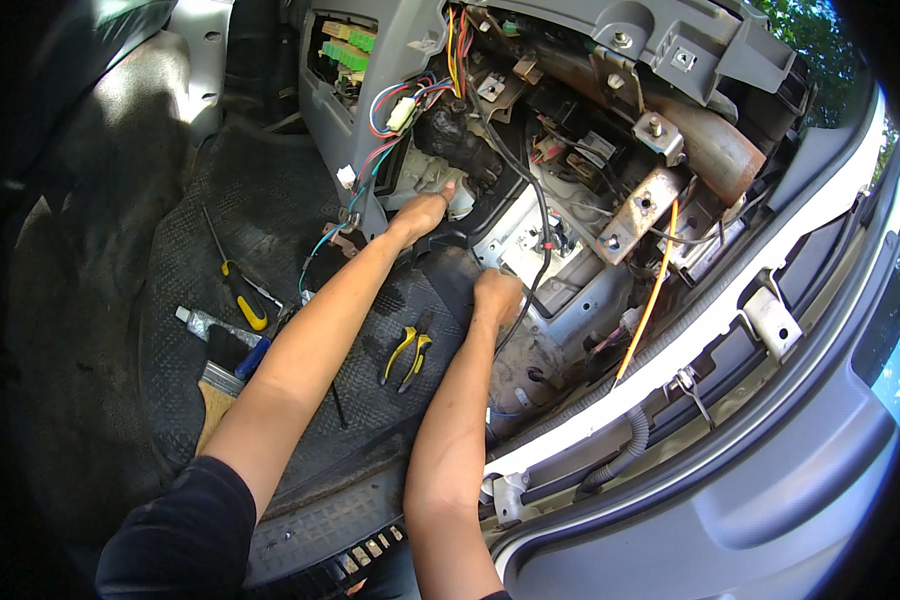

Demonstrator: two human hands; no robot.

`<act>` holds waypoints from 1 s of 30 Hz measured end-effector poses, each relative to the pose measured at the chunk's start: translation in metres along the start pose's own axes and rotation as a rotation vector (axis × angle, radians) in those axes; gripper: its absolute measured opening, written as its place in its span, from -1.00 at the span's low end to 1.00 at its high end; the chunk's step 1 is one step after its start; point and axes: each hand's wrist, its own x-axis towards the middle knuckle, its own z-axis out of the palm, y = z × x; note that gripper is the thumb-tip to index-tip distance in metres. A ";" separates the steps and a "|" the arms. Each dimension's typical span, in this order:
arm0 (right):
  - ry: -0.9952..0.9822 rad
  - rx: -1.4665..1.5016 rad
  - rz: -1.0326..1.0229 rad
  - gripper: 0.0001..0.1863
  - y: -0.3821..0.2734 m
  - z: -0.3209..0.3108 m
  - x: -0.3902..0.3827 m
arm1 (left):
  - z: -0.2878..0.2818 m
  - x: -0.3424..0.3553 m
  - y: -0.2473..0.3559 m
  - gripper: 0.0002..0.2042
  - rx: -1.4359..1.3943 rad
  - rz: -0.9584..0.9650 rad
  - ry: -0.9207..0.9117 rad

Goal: The person retrieves a package of zip ties from a shelf, opens it, and walks to a white van with its hood open. They then use the zip ties to secure and organize wires inside the engine bay.

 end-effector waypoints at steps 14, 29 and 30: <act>-0.050 -0.021 -0.024 -0.52 0.013 -0.007 0.012 | -0.006 -0.007 0.002 -0.69 0.273 0.099 0.141; -0.218 0.226 -0.144 -0.69 0.027 0.034 0.036 | -0.004 -0.001 -0.002 -0.71 0.322 0.106 0.125; -0.287 0.268 -0.127 -0.65 0.025 0.035 0.033 | -0.005 -0.001 -0.002 -0.69 0.284 0.098 0.102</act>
